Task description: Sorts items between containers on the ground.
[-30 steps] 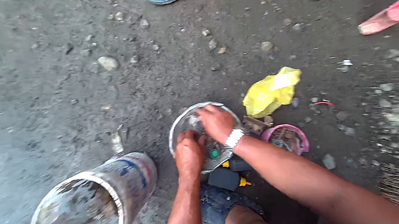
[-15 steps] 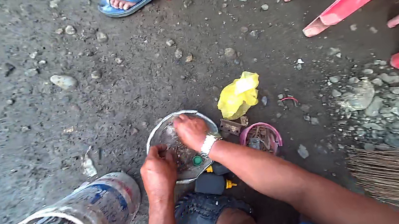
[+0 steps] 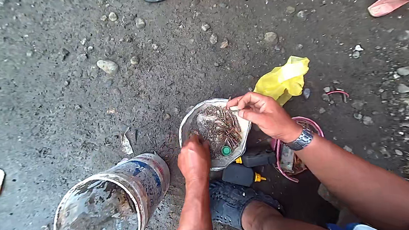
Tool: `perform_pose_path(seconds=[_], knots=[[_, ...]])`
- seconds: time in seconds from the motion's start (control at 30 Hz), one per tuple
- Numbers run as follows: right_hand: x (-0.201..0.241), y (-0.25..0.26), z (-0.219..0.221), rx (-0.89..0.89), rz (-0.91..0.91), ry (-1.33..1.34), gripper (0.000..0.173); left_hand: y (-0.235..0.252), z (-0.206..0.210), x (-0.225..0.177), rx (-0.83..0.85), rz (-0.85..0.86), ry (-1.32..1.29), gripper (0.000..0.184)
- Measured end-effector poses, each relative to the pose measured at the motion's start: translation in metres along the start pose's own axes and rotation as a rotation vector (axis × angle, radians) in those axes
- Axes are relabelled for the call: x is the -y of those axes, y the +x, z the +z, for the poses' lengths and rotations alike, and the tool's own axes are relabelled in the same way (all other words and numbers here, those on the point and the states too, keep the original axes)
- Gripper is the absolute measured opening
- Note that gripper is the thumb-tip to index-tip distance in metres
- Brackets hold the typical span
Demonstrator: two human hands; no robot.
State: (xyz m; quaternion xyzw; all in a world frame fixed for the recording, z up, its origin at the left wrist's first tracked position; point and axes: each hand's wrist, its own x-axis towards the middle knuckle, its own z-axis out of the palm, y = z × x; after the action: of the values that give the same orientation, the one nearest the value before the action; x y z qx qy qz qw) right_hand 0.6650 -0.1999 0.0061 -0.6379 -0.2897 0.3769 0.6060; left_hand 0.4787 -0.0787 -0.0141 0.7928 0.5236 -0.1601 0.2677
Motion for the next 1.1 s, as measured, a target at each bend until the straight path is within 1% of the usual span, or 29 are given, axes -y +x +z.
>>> perform_pose_path(seconds=[0.1, 0.23, 0.3, 0.4, 0.47, 0.53, 0.6, 0.63, 0.67, 0.73, 0.77, 0.83, 0.9, 0.93, 1.0, 1.1], knots=[[-0.001, -0.003, -0.002, -0.001, 0.016, 0.242, 0.009, -0.002, 0.013, -0.011, 0.043, -0.03, 0.175, 0.03], [-0.007, -0.005, 0.003, -0.046, 0.147, 0.46, 0.016, 0.004, 0.008, -0.019, 0.14, -0.073, 0.284, 0.025], [-0.008, -0.006, 0.007, -0.067, 0.215, 0.468, 0.019, 0.008, 0.002, -0.019, 0.184, -0.064, 0.226, 0.02], [-0.008, -0.004, 0.01, -0.059, 0.29, 0.455, 0.02, 0.01, -0.01, -0.012, 0.154, 0.008, -0.049, 0.022], [-0.008, -0.004, 0.008, -0.084, 0.319, 0.445, 0.02, 0.009, -0.018, -0.007, 0.074, 0.04, -0.132, 0.032], [-0.006, -0.002, 0.006, -0.122, 0.335, 0.402, 0.019, 0.01, -0.022, -0.004, -0.052, 0.063, -0.142, 0.036], [-0.005, -0.001, 0.004, -0.133, 0.349, 0.289, 0.017, 0.013, -0.023, 0.001, -0.141, 0.101, -0.117, 0.033], [-0.006, 0.0, 0.004, -0.119, 0.346, 0.205, 0.017, 0.014, -0.022, 0.003, -0.172, 0.128, -0.089, 0.027], [-0.007, 0.0, 0.003, -0.092, 0.332, 0.091, 0.019, 0.014, -0.021, 0.005, -0.178, 0.143, -0.058, 0.021], [-0.009, 0.0, 0.002, -0.011, 0.269, -0.236, 0.016, 0.011, -0.021, 0.007, -0.118, 0.137, 0.018, 0.012], [-0.008, 0.0, 0.003, 0.033, 0.239, -0.414, 0.014, 0.009, -0.02, 0.006, -0.06, 0.113, 0.069, 0.012], [-0.012, -0.001, 0.007, 0.108, 0.189, -0.755, 0.013, 0.005, -0.016, 0.0, 0.075, 0.051, 0.191, 0.024], [-0.02, 0.0, 0.014, 0.16, 0.174, -1.024, 0.013, 0.002, -0.004, -0.006, 0.109, 0.029, 0.303, 0.035], [-0.023, 0.002, 0.019, 0.178, 0.2, -1.122, 0.014, 0.002, 0.002, -0.009, 0.106, 0.022, 0.356, 0.037], [-0.025, 0.008, 0.03, 0.2, 0.294, -1.242, 0.016, 0.002, 0.012, -0.016, 0.105, -0.002, 0.417, 0.032], [-0.025, 0.019, 0.045, 0.234, 0.387, -1.316, 0.022, 0.003, 0.015, -0.021, 0.113, -0.021, 0.42, 0.022]])
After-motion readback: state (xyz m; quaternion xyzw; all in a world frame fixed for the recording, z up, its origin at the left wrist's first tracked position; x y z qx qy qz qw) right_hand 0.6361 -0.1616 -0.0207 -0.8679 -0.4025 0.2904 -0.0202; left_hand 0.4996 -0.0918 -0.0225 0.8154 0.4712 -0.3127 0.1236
